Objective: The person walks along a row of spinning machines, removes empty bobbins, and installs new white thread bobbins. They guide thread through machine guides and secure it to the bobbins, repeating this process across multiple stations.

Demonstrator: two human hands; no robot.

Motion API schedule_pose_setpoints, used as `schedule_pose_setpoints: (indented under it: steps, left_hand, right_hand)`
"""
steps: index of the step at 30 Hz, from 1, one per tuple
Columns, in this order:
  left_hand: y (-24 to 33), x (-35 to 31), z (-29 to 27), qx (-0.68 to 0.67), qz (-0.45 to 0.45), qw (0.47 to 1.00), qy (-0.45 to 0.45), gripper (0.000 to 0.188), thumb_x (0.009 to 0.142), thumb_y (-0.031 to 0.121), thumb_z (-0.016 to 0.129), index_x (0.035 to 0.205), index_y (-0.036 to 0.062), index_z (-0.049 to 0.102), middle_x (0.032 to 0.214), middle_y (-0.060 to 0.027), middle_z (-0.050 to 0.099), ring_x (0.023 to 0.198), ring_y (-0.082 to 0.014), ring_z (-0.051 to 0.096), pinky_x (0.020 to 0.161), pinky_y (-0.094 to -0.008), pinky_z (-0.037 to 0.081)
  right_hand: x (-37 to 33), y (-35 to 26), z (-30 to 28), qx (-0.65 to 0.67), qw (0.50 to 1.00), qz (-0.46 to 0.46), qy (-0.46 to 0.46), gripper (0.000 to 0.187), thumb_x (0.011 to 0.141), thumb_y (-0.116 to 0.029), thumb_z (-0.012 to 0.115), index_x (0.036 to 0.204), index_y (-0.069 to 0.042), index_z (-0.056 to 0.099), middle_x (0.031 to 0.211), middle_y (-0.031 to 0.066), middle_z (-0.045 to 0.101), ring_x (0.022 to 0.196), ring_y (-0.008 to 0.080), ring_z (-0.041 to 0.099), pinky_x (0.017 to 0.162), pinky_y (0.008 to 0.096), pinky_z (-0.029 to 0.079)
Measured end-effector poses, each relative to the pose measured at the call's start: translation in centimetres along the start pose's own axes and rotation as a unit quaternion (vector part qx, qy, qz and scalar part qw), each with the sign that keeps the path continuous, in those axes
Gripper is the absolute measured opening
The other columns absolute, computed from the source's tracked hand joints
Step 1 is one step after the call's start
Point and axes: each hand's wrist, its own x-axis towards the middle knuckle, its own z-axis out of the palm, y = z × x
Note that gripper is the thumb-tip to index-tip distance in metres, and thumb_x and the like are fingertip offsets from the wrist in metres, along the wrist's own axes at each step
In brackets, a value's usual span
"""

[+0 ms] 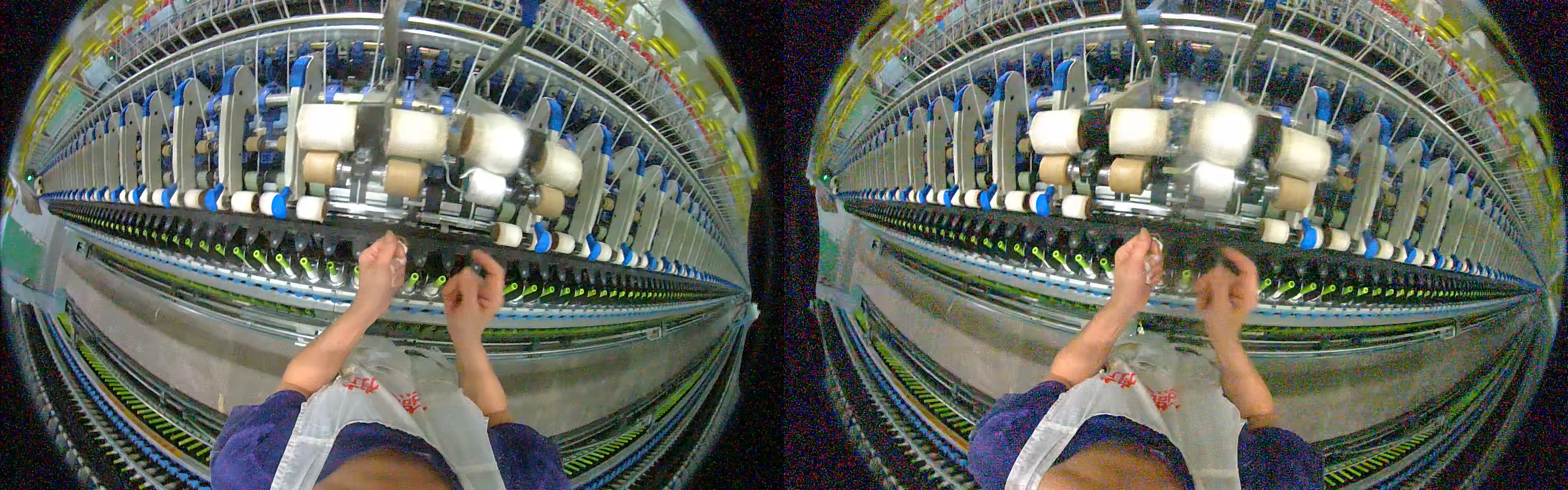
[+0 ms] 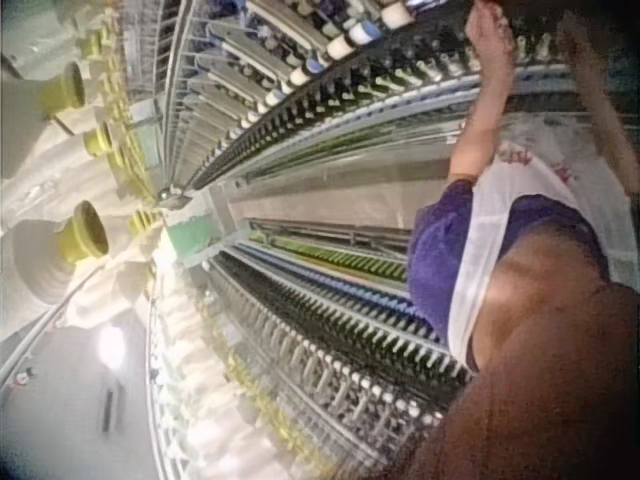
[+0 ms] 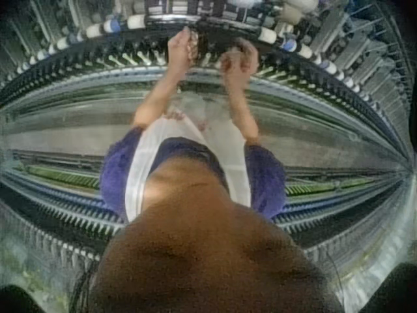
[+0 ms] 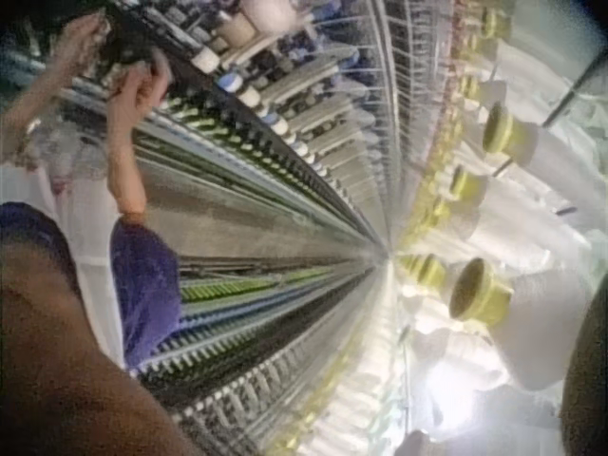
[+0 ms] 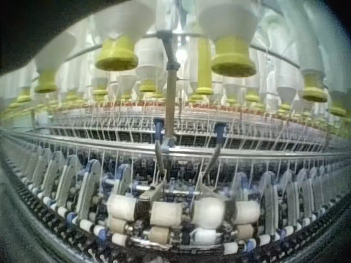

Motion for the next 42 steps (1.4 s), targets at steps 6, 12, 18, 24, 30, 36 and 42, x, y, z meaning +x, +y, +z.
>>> schedule_pose_setpoints:
  steps: [6, 12, 18, 24, 30, 36, 42]
  left_hand:
    - [4.9, 1.5, 8.5, 0.209, 0.247, 0.936, -0.14, 0.042, 0.096, 0.042, 0.044, 0.085, 0.0045, 0.059, 0.063, 0.0021, 0.055, 0.051, -0.0071, 0.046, 0.043, -0.0238, 0.034]
    - [4.6, 0.8, 9.4, 0.256, 0.536, 0.804, -0.023, 0.029, 0.097, 0.023, 0.043, 0.081, 0.0033, 0.057, 0.059, 0.0032, 0.047, 0.054, -0.0051, 0.045, 0.046, -0.0241, 0.036]
    - [4.9, -0.1, 9.5, 0.019, 0.305, 0.95, -0.07, 0.027, 0.096, 0.015, 0.049, 0.117, -0.0016, 0.053, 0.066, 0.0002, 0.053, 0.049, -0.0033, 0.044, 0.042, -0.0192, 0.036]
    - [6.5, 1.0, 10.2, -0.036, 0.225, 0.965, -0.13, 0.035, 0.097, 0.023, 0.049, 0.122, -0.0008, 0.051, 0.064, 0.0025, 0.053, 0.048, -0.0026, 0.044, 0.041, -0.0188, 0.033]
    - [6.4, 1.1, 10.7, -0.058, 0.228, 0.961, -0.146, 0.037, 0.094, 0.027, 0.054, 0.119, -0.0008, 0.054, 0.068, 0.0006, 0.056, 0.046, -0.0035, 0.043, 0.041, -0.0197, 0.039]
    - [6.6, 0.7, 11.1, 0.009, 0.261, 0.959, -0.11, 0.032, 0.096, 0.024, 0.048, 0.112, -0.0027, 0.056, 0.08, -0.009, 0.065, 0.044, -0.0096, 0.051, 0.038, -0.024, 0.043]
    - [6.3, 1.1, 10.9, 0.002, 0.294, 0.949, -0.111, 0.034, 0.096, 0.029, 0.049, 0.11, -0.0011, 0.057, 0.075, -0.0022, 0.062, 0.044, -0.0038, 0.044, 0.038, -0.0188, 0.034]
  right_hand:
    - [3.4, -4.3, -3.6, -0.151, 0.914, -0.37, 0.073, 0.022, 0.095, -0.007, 0.04, 0.112, 0.002, 0.051, 0.074, 0.0128, 0.06, 0.057, 0.0151, 0.053, 0.059, 0.0268, 0.046]
    - [3.7, -8.0, -2.9, -0.12, 0.92, -0.37, -0.045, 0.035, 0.093, -0.005, 0.045, 0.125, -0.001, 0.032, 0.068, 0.0124, 0.058, 0.053, 0.015, 0.054, 0.047, 0.0249, 0.043]
    - [4.8, -11.6, 0.9, -0.467, 0.737, -0.486, -0.057, 0.014, 0.074, 0.003, 0.069, 0.087, -0.001, 0.065, 0.06, 0.0053, 0.056, 0.049, 0.0147, 0.049, 0.045, 0.027, 0.038]
    - [5.8, -11.7, 3.3, -0.513, 0.679, -0.522, -0.061, 0.024, 0.069, -0.006, 0.072, 0.092, -0.005, 0.066, 0.061, 0.0017, 0.055, 0.049, 0.0171, 0.05, 0.044, 0.0286, 0.038]
    - [6.2, -11.3, 0.9, -0.587, 0.641, -0.493, -0.038, 0.02, 0.071, 0.0, 0.07, 0.091, -0.003, 0.066, 0.059, 0.0047, 0.055, 0.048, 0.0183, 0.05, 0.044, 0.0284, 0.038]
    - [4.8, -12.6, -1.1, -0.493, 0.69, -0.529, -0.026, 0.015, 0.074, 0.003, 0.07, 0.088, -0.001, 0.066, 0.055, 0.006, 0.051, 0.043, 0.018, 0.046, 0.041, 0.0279, 0.034]
    - [6.6, -10.5, 2.3, -0.484, 0.688, -0.536, -0.073, 0.021, 0.07, -0.001, 0.072, 0.09, -0.004, 0.065, 0.056, 0.0037, 0.05, 0.045, 0.0182, 0.046, 0.043, 0.0286, 0.034]
